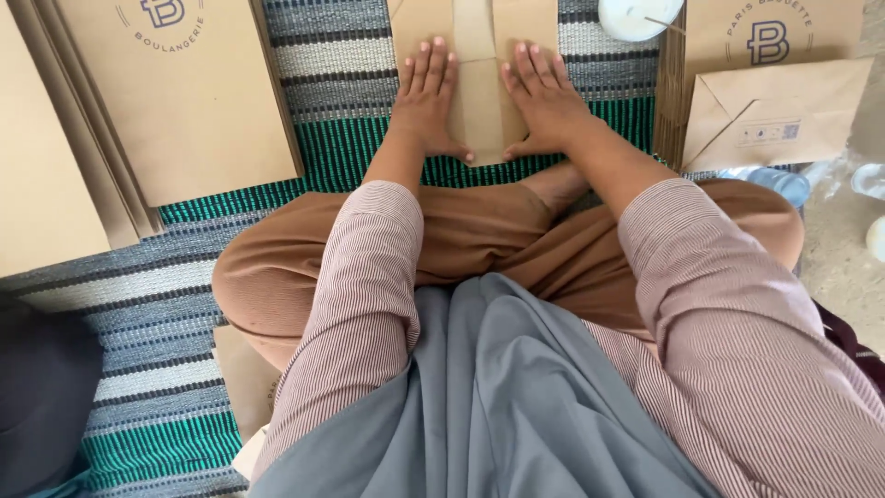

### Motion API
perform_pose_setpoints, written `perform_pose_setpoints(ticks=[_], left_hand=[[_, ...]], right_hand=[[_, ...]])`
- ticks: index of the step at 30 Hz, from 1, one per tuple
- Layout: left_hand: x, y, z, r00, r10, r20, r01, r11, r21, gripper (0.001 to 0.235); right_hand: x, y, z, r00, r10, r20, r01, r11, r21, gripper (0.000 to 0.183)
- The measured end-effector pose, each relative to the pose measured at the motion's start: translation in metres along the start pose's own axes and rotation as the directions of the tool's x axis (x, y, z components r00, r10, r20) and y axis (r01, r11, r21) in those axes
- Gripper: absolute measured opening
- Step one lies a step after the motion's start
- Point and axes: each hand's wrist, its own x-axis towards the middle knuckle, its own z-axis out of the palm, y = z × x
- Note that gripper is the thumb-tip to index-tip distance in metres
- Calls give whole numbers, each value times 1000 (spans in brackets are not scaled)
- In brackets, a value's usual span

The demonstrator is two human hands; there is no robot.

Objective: The person sits cross-legged on a mat and folds a flat brown paper box into a three-dimensional container. They crease the side panels, fold the bottom flaps inward, and press the seams to form the base. The finished box is held upright and briefly inspected.

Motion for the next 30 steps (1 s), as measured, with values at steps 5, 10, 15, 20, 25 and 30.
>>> perform_pose_setpoints(ticks=[5,10,15,20,25,30], left_hand=[[-1,6,0,1000,-26,10,26,998,51,161],[-2,6,1,999,-33,-25,35,994,106,161],[1,6,1,999,-40,-11,41,995,92,162],[-16,16,-14,998,-55,29,52,994,96,157],[6,7,50,948,-45,-315,28,998,-57,87],[37,-3,48,833,2,-554,-61,994,-88,36]], right_hand=[[-3,-10,3,998,65,6,-65,998,14,140],[1,-4,4,999,36,38,-36,999,2,149],[6,-5,1,987,78,142,-81,997,17,153],[-9,-20,-29,970,90,227,-95,995,14,148],[13,25,31,957,7,-289,-16,999,-28,60],[53,18,8,874,70,-481,27,981,191,55]])
